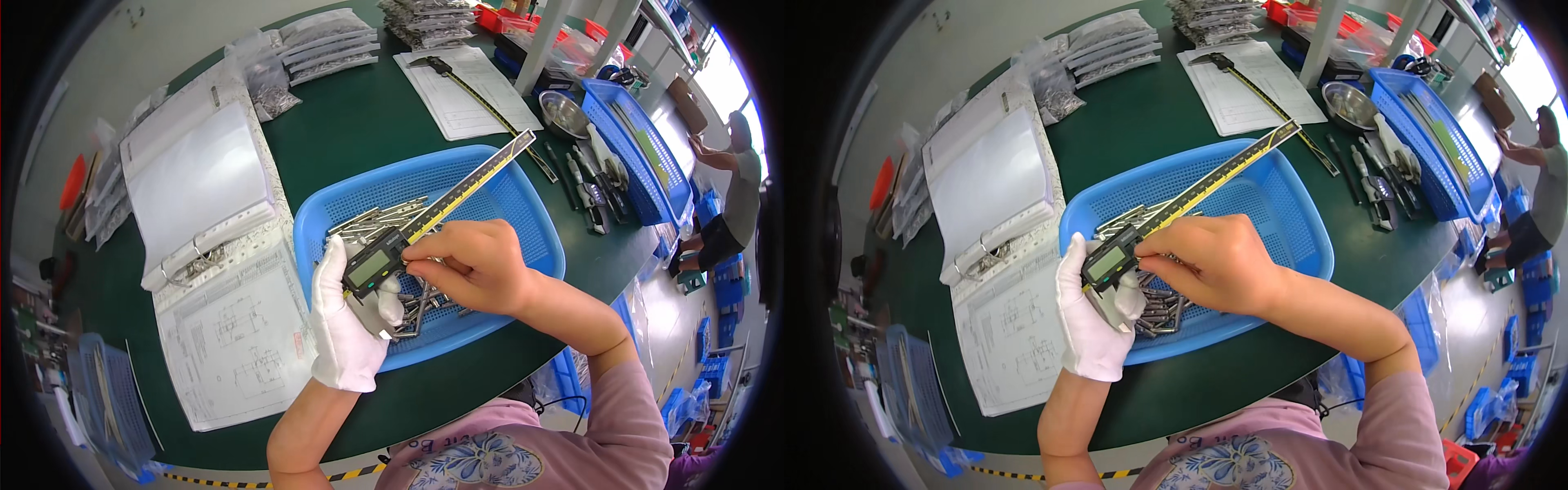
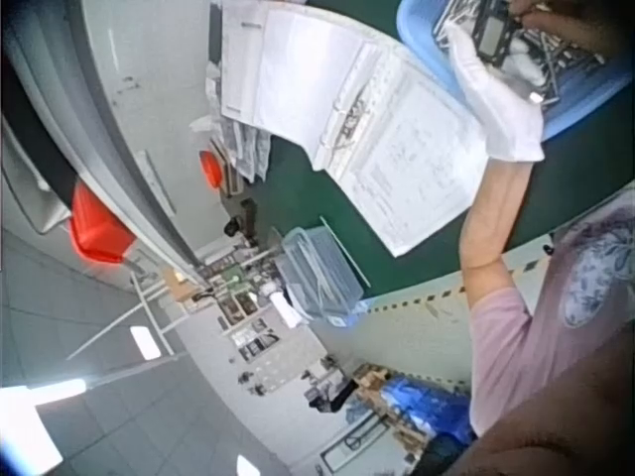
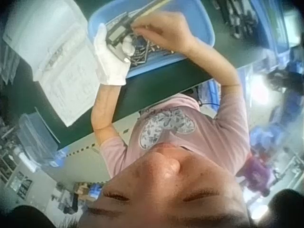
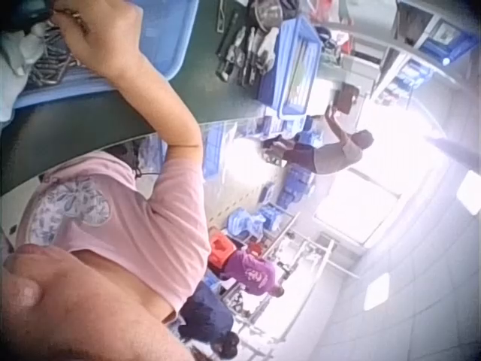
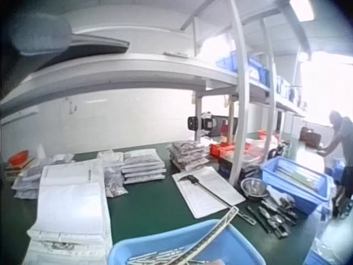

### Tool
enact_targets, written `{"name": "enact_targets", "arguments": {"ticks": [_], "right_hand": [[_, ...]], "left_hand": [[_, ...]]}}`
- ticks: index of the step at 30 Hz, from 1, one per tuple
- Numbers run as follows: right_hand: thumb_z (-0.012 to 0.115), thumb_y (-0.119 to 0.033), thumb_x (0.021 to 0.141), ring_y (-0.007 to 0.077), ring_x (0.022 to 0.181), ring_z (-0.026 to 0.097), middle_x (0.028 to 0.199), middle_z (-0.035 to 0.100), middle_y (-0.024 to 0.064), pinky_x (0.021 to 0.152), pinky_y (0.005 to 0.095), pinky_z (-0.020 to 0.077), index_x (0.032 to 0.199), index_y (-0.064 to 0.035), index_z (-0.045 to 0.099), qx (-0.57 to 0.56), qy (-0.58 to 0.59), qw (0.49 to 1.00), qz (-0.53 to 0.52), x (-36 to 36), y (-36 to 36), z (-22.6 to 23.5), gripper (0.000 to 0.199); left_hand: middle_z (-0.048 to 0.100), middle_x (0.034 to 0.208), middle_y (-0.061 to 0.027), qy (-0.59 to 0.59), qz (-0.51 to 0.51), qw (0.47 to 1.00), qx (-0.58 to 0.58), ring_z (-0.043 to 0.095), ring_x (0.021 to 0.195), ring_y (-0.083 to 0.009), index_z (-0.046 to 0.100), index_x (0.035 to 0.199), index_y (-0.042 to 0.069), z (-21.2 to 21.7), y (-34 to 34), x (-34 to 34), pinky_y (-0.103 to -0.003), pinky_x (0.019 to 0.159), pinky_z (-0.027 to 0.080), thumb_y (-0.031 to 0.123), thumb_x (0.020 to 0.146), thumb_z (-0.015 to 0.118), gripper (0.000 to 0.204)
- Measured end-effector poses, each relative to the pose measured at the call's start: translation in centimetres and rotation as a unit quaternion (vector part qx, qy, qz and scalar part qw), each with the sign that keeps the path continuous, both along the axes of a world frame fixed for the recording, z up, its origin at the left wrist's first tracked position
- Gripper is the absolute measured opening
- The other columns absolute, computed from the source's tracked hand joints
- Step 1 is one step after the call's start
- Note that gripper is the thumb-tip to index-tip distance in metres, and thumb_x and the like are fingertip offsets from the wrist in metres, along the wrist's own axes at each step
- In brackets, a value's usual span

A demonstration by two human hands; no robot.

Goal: The recorder uses a digital caliper to measure the dimensions of small cylindrical metal parts at a factory workbench, referencing a technical manual.

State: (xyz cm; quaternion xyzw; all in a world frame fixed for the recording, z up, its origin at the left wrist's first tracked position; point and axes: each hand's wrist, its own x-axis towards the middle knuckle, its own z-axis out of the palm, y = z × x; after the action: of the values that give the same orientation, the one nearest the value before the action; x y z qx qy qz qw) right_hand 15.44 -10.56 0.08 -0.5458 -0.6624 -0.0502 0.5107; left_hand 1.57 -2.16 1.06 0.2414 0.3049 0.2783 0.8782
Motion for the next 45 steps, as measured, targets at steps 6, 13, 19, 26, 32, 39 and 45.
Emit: {"name": "enact_targets", "arguments": {"ticks": [6,13,19,26,32,39,45], "right_hand": [[0.074,-0.002,0.068,0.0054,0.04,0.033,0.049,0.04,-0.0017,0.04,0.0228,0.0241,0.086,-0.003,0.065,-0.103,0.089,0.991,0.009,0.0,-0.5,0.8,0.02],[0.071,-0.005,0.067,0.0135,0.044,0.048,0.056,0.052,0.0028,0.04,0.0261,0.0379,0.082,-0.0053,0.063,-0.092,0.041,0.994,-0.037,-0.5,-0.5,0.8,0.017],[0.07,-0.001,0.064,0.0097,0.039,0.045,0.053,0.049,0.0006,0.036,0.0228,0.0306,0.08,-0.0053,0.063,0.014,-0.083,0.995,-0.046,-0.3,-0.1,0.1,0.019],[0.07,-0.003,0.062,0.0199,0.05,0.059,0.063,0.06,0.0051,0.041,0.0284,0.0443,0.077,-0.0055,0.06,-0.03,-0.065,0.995,-0.074,-0.7,-0.3,0.7,0.018],[0.069,-0.002,0.062,0.0195,0.049,0.058,0.061,0.059,0.0055,0.04,0.0281,0.0437,0.077,-0.0047,0.06,-0.022,-0.066,0.995,-0.076,-0.7,-0.2,0.8,0.018],[0.07,0.001,0.061,0.0121,0.037,0.044,0.051,0.048,0.0011,0.035,0.0243,0.0307,0.081,-0.0034,0.063,0.076,-0.158,0.983,-0.058,-0.1,0.1,0.5,0.021],[0.071,0.0,0.062,0.0134,0.036,0.042,0.049,0.043,0.0005,0.034,0.0264,0.03,0.083,-0.003,0.063,0.055,-0.205,0.975,-0.065,0.0,-0.2,0.4,0.022]], "left_hand": [[0.056,0.07,-0.0056,-0.002,-0.034,0.999,0.032,0.049,0.046,-0.011,0.055,0.097,0.007,-0.3,0.1,-0.3,-0.02,0.041,0.04,0.043,0.092,0.046,0.037],[0.056,0.068,-0.0052,-0.018,-0.054,0.997,0.051,0.05,0.046,-0.0105,0.056,0.099,0.007,-0.4,0.2,-0.3,-0.02,0.041,0.039,0.043,0.091,0.047,0.038],[0.055,0.066,-0.0045,-0.004,-0.037,0.998,0.048,0.049,0.044,-0.0101,0.056,0.098,0.007,0.0,-0.1,-0.1,-0.02,0.04,0.039,0.042,0.092,0.046,0.036],[0.056,0.065,-0.0048,-0.011,-0.04,0.998,0.052,0.049,0.043,-0.0102,0.055,0.094,0.007,-0.3,0.1,-0.1,-0.019,0.04,0.04,0.042,0.092,0.046,0.036],[0.056,0.065,-0.0048,-0.019,-0.048,0.997,0.056,0.049,0.042,-0.0098,0.055,0.093,0.007,-0.3,0.1,-0.1,-0.019,0.039,0.04,0.042,0.092,0.045,0.036],[0.056,0.065,-0.0047,-0.034,-0.053,0.997,0.051,0.049,0.042,-0.0094,0.055,0.092,0.007,-0.6,0.2,-0.3,-0.019,0.039,0.041,0.042,0.092,0.045,0.036],[0.056,0.066,-0.0043,-0.02,-0.034,0.999,0.033,0.048,0.042,-0.009,0.055,0.093,0.008,-0.1,0.0,-0.1,-0.018,0.04,0.04,0.042,0.092,0.045,0.036]]}}
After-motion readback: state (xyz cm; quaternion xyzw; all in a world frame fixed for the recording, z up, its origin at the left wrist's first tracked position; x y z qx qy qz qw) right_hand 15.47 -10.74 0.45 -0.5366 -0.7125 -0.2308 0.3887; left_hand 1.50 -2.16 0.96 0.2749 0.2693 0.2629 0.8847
